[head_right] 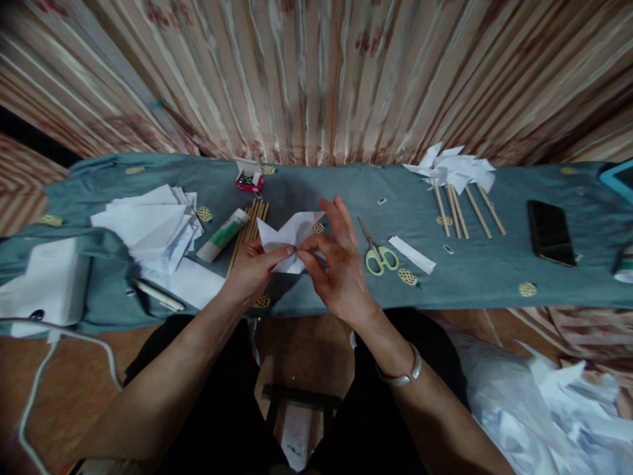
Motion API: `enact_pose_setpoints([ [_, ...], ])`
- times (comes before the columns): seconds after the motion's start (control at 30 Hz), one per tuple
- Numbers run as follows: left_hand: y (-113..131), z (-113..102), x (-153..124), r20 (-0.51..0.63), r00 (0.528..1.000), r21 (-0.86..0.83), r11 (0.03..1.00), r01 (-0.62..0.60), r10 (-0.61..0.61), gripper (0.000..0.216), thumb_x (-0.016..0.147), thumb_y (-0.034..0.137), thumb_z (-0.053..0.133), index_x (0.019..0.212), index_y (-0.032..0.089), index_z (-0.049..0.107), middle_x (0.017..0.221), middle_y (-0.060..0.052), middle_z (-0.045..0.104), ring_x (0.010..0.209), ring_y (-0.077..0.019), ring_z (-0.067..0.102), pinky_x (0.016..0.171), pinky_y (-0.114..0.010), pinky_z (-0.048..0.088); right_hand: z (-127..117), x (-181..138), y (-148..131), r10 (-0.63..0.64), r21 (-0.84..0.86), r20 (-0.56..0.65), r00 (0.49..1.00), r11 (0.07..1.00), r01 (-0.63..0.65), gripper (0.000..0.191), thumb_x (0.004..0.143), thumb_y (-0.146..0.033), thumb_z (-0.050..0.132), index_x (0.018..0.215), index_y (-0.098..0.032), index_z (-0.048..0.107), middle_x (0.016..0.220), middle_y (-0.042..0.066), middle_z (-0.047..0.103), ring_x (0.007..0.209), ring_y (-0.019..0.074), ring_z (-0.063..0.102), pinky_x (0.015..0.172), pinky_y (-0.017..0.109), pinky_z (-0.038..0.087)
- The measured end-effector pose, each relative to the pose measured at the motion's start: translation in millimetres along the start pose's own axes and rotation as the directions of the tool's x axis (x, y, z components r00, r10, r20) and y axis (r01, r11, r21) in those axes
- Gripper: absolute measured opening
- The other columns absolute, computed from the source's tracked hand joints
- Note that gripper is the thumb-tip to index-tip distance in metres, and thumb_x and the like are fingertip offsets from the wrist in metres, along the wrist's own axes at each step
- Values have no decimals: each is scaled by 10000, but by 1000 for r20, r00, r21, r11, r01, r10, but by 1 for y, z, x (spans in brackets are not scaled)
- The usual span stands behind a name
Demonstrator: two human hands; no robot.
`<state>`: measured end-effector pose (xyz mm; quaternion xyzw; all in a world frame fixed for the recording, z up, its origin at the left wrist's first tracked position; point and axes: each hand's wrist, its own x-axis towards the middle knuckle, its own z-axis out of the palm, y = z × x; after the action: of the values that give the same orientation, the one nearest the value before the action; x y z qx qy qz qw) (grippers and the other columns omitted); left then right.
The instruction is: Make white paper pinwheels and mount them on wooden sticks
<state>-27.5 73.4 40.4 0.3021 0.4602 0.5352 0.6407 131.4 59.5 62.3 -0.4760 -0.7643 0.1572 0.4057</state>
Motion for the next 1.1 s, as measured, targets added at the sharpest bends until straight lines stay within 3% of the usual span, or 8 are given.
enact_pose_setpoints([
  [0.47,3,0,-2,-15,996,106,991,-86,88,146,553,260,848,637,182,757,649,-30,731,572,-181,646,560,-288,512,1,-1,4,31,15,8,999,999,-31,121,918,-353,595,868,-266,663,1563,-3,416,1523,281,235,1245,555,202],
  [0.7,1,-1,-1,1,996,131,988,-85,85,163,564,264,846,654,170,749,648,-25,717,580,-171,639,582,-283,503,0,-1,4,103,61,31,994,993,-104,120,898,-355,627,864,-249,671,1534,34,466,1508,277,279,1222,568,231],
  [0.87,4,-1,-2,29,997,215,973,-82,78,216,576,302,846,706,163,742,695,-10,730,641,-171,660,623,-282,520,0,0,4,143,95,43,989,985,-146,113,874,-343,657,844,-236,678,1521,48,483,1507,287,280,1223,573,199],
  [1.1,4,-1,-1,15,997,206,976,-71,70,256,543,311,851,711,153,740,711,-19,743,668,-182,675,647,-292,542,3,0,5,189,132,40,981,972,-192,107,852,-345,680,839,-241,696,1515,51,493,1505,295,282,1228,570,168],
])
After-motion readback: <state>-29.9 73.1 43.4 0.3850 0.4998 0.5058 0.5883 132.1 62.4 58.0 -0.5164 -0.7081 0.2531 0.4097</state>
